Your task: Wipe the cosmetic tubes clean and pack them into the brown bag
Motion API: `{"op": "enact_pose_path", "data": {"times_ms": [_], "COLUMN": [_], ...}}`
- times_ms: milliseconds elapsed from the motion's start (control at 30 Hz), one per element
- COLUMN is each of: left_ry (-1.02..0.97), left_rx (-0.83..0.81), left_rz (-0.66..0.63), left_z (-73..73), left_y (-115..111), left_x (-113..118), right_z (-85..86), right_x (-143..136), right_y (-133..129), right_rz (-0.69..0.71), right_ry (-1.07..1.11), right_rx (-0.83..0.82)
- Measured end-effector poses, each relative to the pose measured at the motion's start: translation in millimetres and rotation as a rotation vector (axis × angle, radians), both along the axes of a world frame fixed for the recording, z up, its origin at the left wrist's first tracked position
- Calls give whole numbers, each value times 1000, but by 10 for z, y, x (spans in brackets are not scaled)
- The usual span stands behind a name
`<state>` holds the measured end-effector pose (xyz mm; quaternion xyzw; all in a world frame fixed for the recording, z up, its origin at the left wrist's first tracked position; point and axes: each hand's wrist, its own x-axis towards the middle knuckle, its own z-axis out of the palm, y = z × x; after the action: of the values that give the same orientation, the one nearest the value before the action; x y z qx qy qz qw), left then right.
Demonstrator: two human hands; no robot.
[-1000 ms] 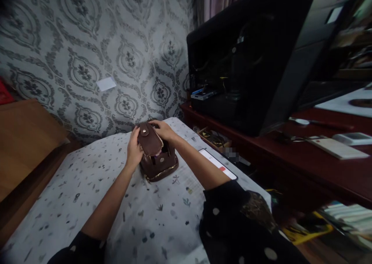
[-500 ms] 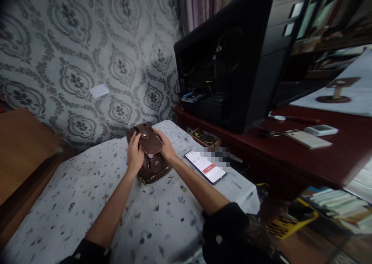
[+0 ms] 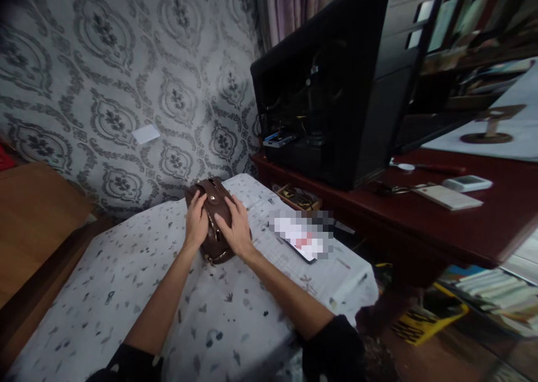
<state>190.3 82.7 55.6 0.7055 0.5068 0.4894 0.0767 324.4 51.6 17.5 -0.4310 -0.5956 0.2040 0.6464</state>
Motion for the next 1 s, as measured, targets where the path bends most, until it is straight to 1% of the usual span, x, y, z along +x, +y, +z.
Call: {"op": "enact_pose_path", "data": {"times_ms": [100,200,267,367,433,500,533,600,633,733,800,833,900,1000], "left_ry": [-95,-230,-250,-129,-74,-39,-17,47,81,135,92,69,37,28], "left_rx": [16,73,86,38,-8,-44,-56,-48,-27,27,-18,-41,-52,9], "left_rz": [-57,-66,-2,166,243,283,292,250,194,-34,-104,-115,-110,-89], "left_z": [19,-1,-55,-178,-247,-267,-250,-161,-93,136,244,272,272,189], "left_y": [-15,-32,-42,-77,-114,-136,-128,-49,25,347,574,668,793,836], "left_x": [-42,-193,-380,-752,-984,-1134,-1166,-1147,-1103,-902,-764,-705,-610,-521], "right_z": [-73,-118,-133,-133,-124,-116,-114,-116,-116,-98,-50,-13,82,243], "right_x": [-78,-114,-122,-123,-122,-125,-129,-136,-137,-113,-57,-17,77,203], "right_y": [-12,18,35,33,20,10,6,-1,-7,-33,-32,-12,88,384], "right_rz": [-121,-198,-222,-219,-211,-209,-209,-212,-213,-205,-179,-157,-105,17], "right_ry": [-124,-186,-200,-203,-200,-199,-199,-202,-203,-204,-215,-224,-219,-119], "right_rx": [46,85,106,110,100,97,99,108,113,120,123,119,71,-101]}}
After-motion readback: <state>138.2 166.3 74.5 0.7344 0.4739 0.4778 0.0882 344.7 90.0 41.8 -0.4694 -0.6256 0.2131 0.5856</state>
